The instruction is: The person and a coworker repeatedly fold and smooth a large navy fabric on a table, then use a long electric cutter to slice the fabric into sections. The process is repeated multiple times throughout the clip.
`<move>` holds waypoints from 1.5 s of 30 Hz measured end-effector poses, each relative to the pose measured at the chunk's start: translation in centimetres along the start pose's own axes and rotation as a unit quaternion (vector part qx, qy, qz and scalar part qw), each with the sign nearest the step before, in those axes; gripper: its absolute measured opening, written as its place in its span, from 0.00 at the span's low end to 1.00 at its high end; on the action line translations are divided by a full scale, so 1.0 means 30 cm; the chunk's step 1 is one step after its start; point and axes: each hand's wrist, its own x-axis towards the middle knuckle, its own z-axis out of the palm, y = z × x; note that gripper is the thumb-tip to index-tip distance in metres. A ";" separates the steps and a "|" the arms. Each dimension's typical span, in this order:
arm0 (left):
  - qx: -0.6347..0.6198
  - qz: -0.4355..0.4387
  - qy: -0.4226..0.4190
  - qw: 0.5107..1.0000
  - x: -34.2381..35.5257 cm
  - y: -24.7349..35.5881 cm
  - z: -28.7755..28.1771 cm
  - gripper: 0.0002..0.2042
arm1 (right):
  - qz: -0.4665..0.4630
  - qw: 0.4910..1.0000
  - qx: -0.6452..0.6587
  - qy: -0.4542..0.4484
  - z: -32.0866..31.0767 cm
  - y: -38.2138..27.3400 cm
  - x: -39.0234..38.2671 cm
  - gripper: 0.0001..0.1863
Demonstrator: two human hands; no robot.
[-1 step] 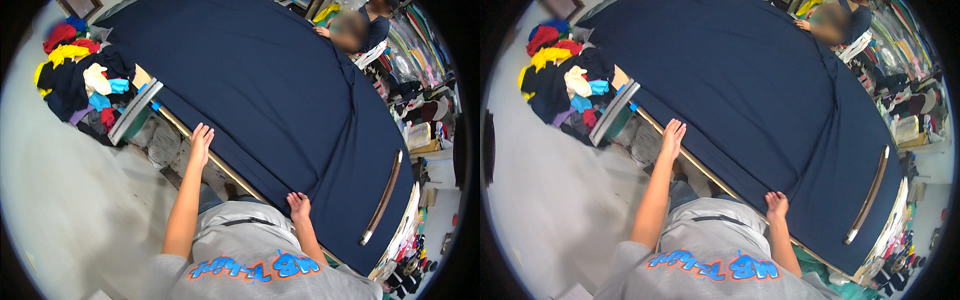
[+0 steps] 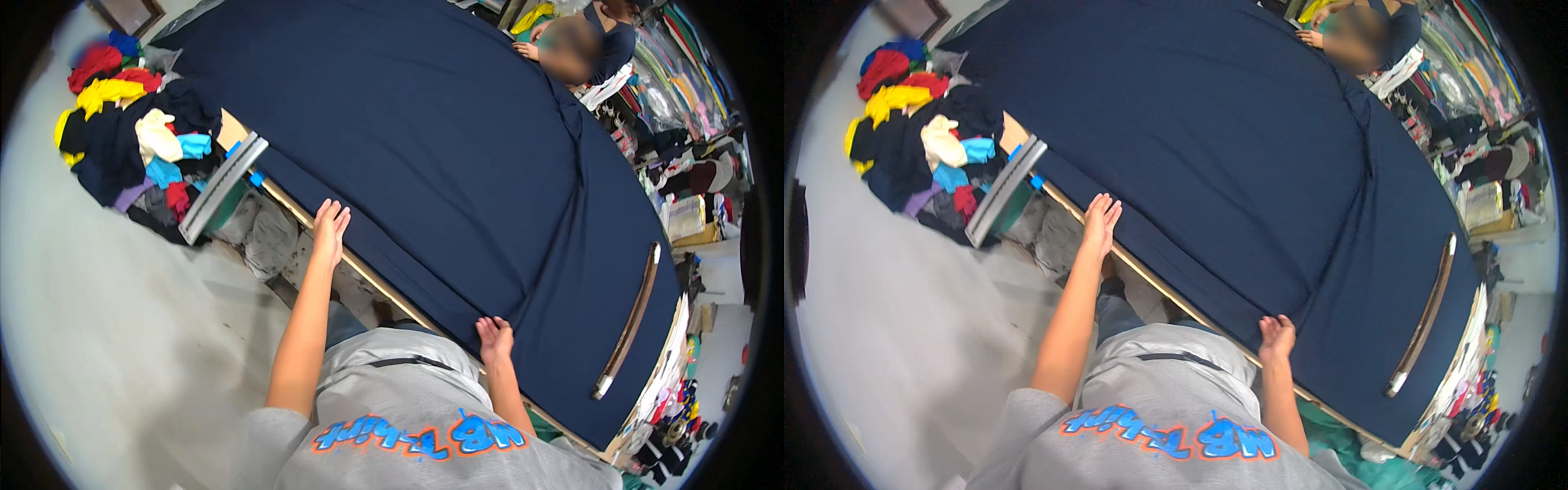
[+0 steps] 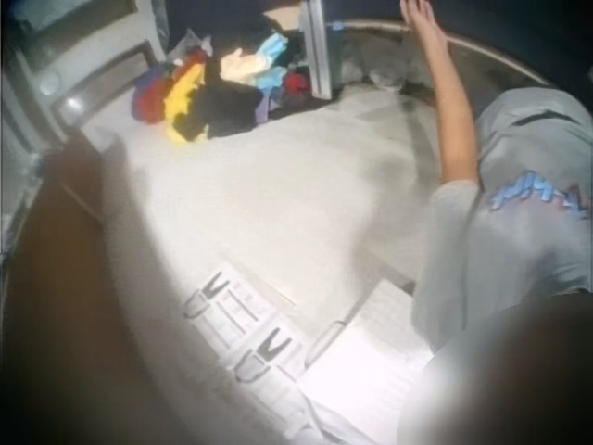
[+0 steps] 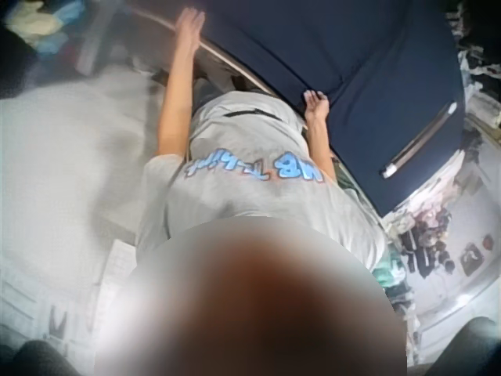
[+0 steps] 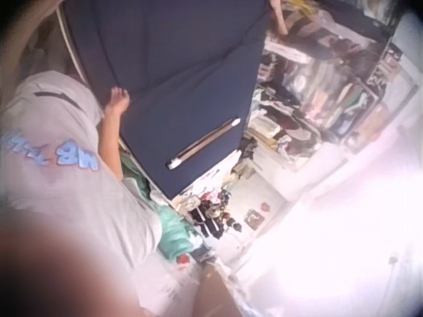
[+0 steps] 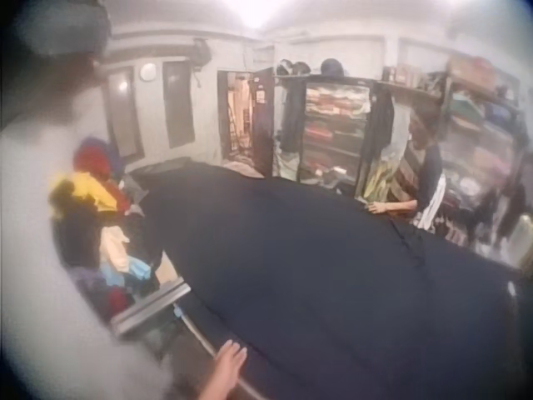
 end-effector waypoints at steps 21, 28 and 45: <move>0.330 0.094 -0.116 0.932 0.928 0.635 0.032 0.37 | -0.341 0.866 0.096 0.352 0.783 0.181 -0.370 0.08; 0.477 0.330 0.134 0.803 1.242 0.817 -0.129 0.39 | -0.282 0.874 0.146 0.367 1.089 0.477 -0.505 0.06; 0.635 0.106 0.188 0.742 1.451 0.787 -0.384 0.30 | -0.285 0.819 -0.049 0.495 0.611 0.401 -0.334 0.07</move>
